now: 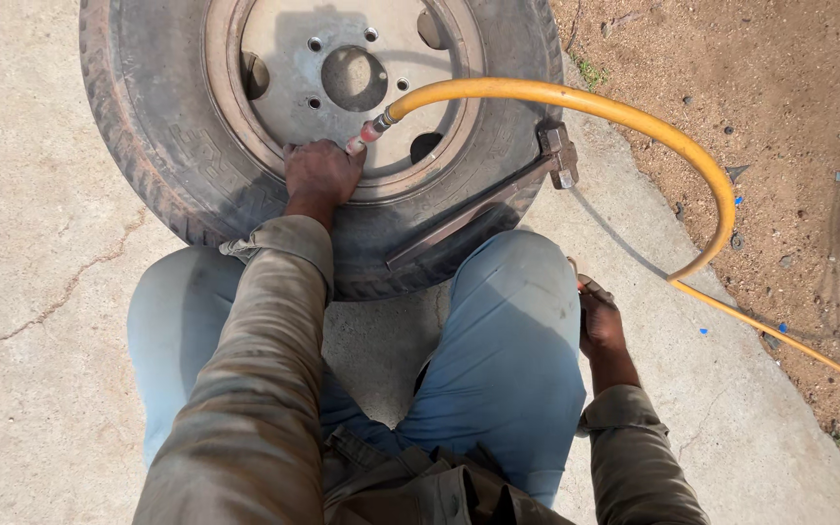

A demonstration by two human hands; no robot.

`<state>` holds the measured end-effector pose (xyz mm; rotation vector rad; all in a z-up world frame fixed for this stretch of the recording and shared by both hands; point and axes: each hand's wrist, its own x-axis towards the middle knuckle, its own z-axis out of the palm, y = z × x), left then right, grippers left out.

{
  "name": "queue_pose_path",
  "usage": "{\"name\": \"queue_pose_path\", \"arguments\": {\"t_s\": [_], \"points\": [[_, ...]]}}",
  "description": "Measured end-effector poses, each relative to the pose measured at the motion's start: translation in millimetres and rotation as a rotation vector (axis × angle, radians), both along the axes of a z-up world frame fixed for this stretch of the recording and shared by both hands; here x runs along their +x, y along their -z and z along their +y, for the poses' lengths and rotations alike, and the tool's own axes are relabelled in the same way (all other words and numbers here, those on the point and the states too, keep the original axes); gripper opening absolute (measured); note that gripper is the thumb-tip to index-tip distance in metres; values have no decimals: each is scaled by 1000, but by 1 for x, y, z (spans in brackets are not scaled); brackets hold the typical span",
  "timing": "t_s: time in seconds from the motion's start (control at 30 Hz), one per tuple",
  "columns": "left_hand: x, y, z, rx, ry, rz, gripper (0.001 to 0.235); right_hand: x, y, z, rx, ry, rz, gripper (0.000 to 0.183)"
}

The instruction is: The person retrieves a hammer and an air hose, then walks to a tire lying on the ground. They connect the air hose to the tire valve and inflate the tire while monitoring the pressure gauge.

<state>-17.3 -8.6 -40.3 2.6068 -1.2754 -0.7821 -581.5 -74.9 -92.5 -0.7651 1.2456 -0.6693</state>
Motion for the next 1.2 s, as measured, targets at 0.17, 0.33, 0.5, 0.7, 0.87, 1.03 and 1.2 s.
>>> {"name": "queue_pose_path", "arguments": {"t_s": [0.17,0.33,0.5,0.7,0.87,1.03,1.2], "points": [[1,4,0,-26,1,-2,75,20,-33,-6,-36,162,227,21],[0,0,2,-32,-15,32,71,35,-56,2,-117,159,270,27],[2,1,0,-67,-40,22,71,53,-58,-1,-187,402,20,23],[0,-13,1,-88,-49,83,76,70,-77,8,-146,548,-142,21],[0,-16,4,-60,-69,133,82,88,-99,-19,-29,610,355,20],[-5,-4,2,-118,-76,85,83,137,-132,-36,-257,285,382,20],[-7,5,1,-155,-97,81,81,211,-240,-9,-641,-71,255,21]]}}
